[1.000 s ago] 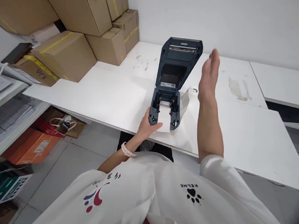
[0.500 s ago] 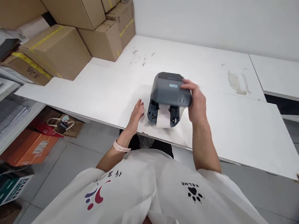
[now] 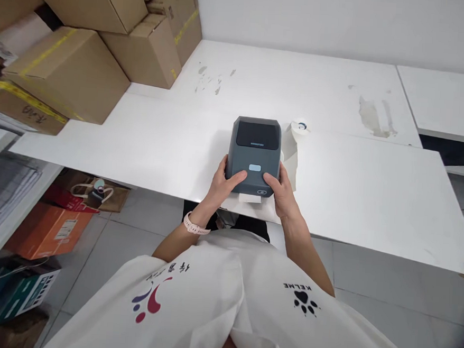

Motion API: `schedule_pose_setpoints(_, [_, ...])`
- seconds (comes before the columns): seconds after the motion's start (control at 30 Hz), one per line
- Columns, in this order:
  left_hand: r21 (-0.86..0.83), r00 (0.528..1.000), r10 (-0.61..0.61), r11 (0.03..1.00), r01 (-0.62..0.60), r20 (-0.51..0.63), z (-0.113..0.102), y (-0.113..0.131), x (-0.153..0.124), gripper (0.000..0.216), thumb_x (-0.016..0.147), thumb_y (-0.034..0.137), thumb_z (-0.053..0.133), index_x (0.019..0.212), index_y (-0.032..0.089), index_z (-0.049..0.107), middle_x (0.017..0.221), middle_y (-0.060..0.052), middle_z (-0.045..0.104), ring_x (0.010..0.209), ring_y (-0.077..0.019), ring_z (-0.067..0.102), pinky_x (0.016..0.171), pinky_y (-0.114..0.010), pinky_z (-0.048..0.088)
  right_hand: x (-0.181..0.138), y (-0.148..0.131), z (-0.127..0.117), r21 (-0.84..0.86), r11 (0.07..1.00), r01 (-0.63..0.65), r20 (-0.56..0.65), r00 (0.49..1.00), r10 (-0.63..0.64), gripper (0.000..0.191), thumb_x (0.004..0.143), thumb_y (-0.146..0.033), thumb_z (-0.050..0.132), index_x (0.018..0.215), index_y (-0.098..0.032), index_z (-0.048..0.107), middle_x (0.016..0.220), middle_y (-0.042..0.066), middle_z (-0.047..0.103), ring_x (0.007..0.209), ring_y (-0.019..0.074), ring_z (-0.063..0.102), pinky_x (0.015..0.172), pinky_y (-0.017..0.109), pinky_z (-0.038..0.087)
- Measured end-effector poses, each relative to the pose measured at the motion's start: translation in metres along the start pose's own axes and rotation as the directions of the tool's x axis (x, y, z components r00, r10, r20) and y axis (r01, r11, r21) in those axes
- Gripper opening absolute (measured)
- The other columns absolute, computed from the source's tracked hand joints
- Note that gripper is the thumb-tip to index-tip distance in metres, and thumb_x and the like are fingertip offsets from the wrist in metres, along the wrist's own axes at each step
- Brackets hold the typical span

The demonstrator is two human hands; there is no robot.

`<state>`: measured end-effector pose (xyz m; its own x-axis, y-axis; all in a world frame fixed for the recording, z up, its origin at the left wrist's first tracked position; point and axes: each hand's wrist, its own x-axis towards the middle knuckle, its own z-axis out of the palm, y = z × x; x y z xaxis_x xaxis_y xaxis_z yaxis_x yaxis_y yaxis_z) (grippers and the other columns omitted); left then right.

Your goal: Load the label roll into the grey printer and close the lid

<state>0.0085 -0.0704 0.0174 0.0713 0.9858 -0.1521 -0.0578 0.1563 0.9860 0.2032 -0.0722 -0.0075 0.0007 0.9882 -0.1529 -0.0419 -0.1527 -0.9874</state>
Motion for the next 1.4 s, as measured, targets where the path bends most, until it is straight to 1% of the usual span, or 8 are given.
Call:
schedule_pose_setpoints(0.17, [0.059, 0.999, 0.048, 0.997, -0.047, -0.019, 0.0, -0.002, -0.005, 0.079, 0.084, 0.057, 0.072, 0.151, 0.027, 0.045, 0.156, -0.01, 0.054, 0.141, -0.0308, 0.054, 0.113, -0.044, 0.049, 0.003, 0.005, 0.0, -0.051, 0.996, 0.067, 0.019, 0.998, -0.066, 0.092, 0.087, -0.06, 0.067, 0.164, -0.033, 0.024, 0.163, 0.007, 0.046, 0.148, 0.029, 0.048, 0.122, 0.056, 0.044])
schedule_pose_setpoints(0.33, [0.277, 0.908, 0.147, 0.96, -0.036, -0.393, 0.002, -0.019, -0.049, 0.04, 0.083, 0.056, 0.072, 0.106, 0.023, 0.066, 0.11, -0.006, 0.072, 0.102, -0.0204, 0.065, 0.09, -0.034, 0.053, 0.004, 0.008, 0.003, -0.046, 0.996, 0.082, -0.023, 0.996, -0.084, 0.087, 0.087, -0.059, 0.065, 0.162, -0.034, 0.027, 0.163, 0.005, 0.047, 0.149, 0.0284, 0.047, 0.122, 0.056, 0.044])
schedule_pose_setpoints(0.43, [0.19, 0.977, -0.005, 0.981, 0.046, -0.213, 0.008, -0.027, -0.068, 0.045, 0.089, 0.061, 0.061, 0.066, 0.021, 0.062, 0.066, -0.001, 0.062, 0.066, -0.0145, 0.056, 0.069, -0.031, 0.048, 0.003, 0.008, 0.005, -0.006, 0.998, 0.065, -0.042, 0.997, -0.065, 0.088, 0.084, -0.057, 0.067, 0.16, -0.032, 0.031, 0.161, 0.006, 0.049, 0.147, 0.0289, 0.049, 0.121, 0.055, 0.044])
schedule_pose_setpoints(0.53, [-0.009, 0.975, -0.209, 0.978, 0.21, 0.071, 0.016, -0.026, -0.064, 0.048, 0.086, 0.063, 0.063, 0.063, 0.02, 0.067, 0.065, -0.002, 0.066, 0.057, -0.0123, 0.053, 0.06, -0.03, 0.044, 0.003, 0.005, 0.006, -0.011, 0.998, 0.064, -0.039, 0.997, -0.065, 0.087, 0.084, -0.056, 0.066, 0.159, -0.03, 0.032, 0.161, 0.007, 0.049, 0.146, 0.0286, 0.049, 0.122, 0.055, 0.043])
schedule_pose_setpoints(0.7, [-0.061, 0.97, -0.226, 0.971, 0.232, 0.091, 0.019, -0.021, -0.048, 0.042, 0.076, 0.055, 0.075, 0.055, 0.019, 0.065, 0.056, -0.001, 0.064, 0.051, -0.0098, 0.049, 0.055, -0.028, 0.04, 0.009, -0.009, 0.009, -0.098, 0.991, 0.09, -0.091, 0.991, -0.099, 0.098, 0.08, -0.052, 0.072, 0.163, -0.028, 0.025, 0.17, 0.008, 0.034, 0.154, 0.0278, 0.039, 0.125, 0.051, 0.039])
schedule_pose_setpoints(0.93, [0.04, 0.989, -0.133, 0.991, 0.131, 0.058, 0.012, -0.028, -0.059, 0.042, 0.084, 0.055, 0.069, 0.061, 0.02, 0.068, 0.06, 0.0, 0.066, 0.056, -0.011, 0.054, 0.058, -0.027, 0.045, 0.029, -0.018, 0.012, -0.32, 0.927, 0.196, -0.054, 0.973, -0.224, 0.107, 0.081, -0.048, 0.073, 0.166, -0.032, 0.011, 0.168, 0.011, 0.033, 0.15, 0.0305, 0.043, 0.121, 0.055, 0.044])
schedule_pose_setpoints(1.17, [0.122, 0.872, 0.255, 0.967, -0.224, -0.417, -0.001, -0.015, -0.057, 0.033, 0.095, 0.048, 0.053, 0.079, 0.024, 0.068, 0.082, -0.002, 0.069, 0.075, -0.0148, 0.06, 0.07, -0.029, 0.05, 0.011, -0.019, 0.005, -0.248, 0.95, 0.192, -0.05, 0.976, -0.211, 0.097, 0.083, -0.059, 0.073, 0.163, -0.035, 0.024, 0.17, 0.008, 0.035, 0.154, 0.0288, 0.039, 0.124, 0.053, 0.041])
schedule_pose_setpoints(1.4, [0.123, 0.877, 0.243, 0.97, -0.211, -0.415, -0.019, -0.007, -0.034, 0.03, 0.097, 0.047, 0.049, 0.108, 0.026, 0.066, 0.115, -0.008, 0.072, 0.107, -0.0206, 0.066, 0.084, -0.033, 0.056, -0.008, -0.023, -0.006, -0.185, 0.931, 0.314, -0.086, 0.939, -0.334, 0.066, 0.1, -0.069, 0.036, 0.158, -0.038, 0.038, 0.168, 0.0, 0.039, 0.158, 0.025, 0.035, 0.126, 0.053, 0.037])
